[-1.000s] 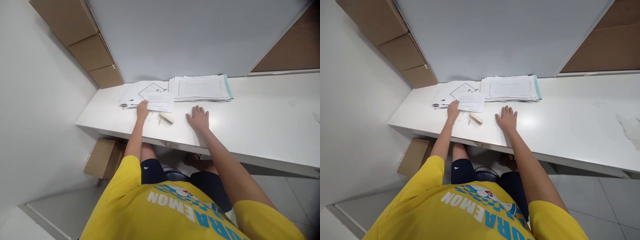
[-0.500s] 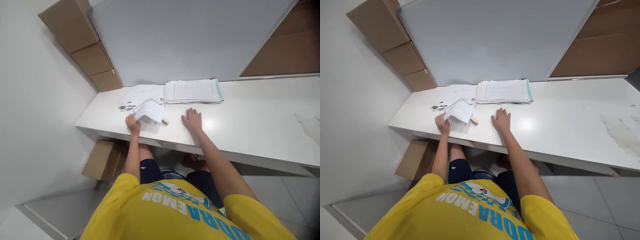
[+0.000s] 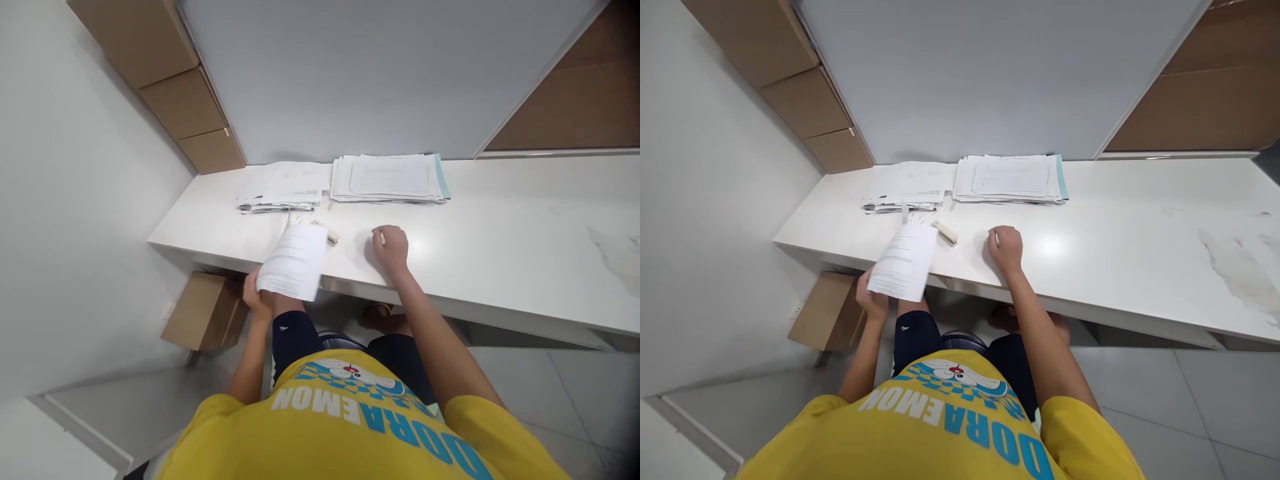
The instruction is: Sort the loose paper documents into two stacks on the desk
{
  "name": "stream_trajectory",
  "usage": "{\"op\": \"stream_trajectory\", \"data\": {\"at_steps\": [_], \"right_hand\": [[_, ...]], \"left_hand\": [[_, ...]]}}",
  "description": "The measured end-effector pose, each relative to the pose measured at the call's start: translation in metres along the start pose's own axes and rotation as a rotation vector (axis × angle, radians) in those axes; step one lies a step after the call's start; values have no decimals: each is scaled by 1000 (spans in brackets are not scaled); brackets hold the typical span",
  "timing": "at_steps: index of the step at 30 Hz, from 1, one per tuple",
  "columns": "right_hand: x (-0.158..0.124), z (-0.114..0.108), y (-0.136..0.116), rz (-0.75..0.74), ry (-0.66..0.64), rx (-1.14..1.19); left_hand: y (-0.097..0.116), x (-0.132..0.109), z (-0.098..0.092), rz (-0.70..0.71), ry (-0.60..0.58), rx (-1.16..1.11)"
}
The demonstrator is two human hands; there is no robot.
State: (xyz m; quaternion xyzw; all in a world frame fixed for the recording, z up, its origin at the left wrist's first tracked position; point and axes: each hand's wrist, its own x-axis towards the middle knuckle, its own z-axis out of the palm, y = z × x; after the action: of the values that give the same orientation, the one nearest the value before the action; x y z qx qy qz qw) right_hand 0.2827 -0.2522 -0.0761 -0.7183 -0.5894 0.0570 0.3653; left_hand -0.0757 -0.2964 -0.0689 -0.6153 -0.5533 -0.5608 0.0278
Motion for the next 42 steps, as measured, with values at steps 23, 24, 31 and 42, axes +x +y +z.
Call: {"op": "stream_trajectory", "data": {"at_steps": [23, 24, 31, 42], "right_hand": [[-32, -33, 34, 380, -102, 930], [-32, -33, 34, 380, -92, 921], [-37, -38, 25, 346, -193, 798], [-38, -39, 20, 252, -310, 524]], "left_hand": [[50, -38, 40, 482, -415, -376], [47, -41, 42, 469, -438, -360], [33, -53, 47, 419, -490, -311], [16, -45, 43, 470, -439, -162]]}}
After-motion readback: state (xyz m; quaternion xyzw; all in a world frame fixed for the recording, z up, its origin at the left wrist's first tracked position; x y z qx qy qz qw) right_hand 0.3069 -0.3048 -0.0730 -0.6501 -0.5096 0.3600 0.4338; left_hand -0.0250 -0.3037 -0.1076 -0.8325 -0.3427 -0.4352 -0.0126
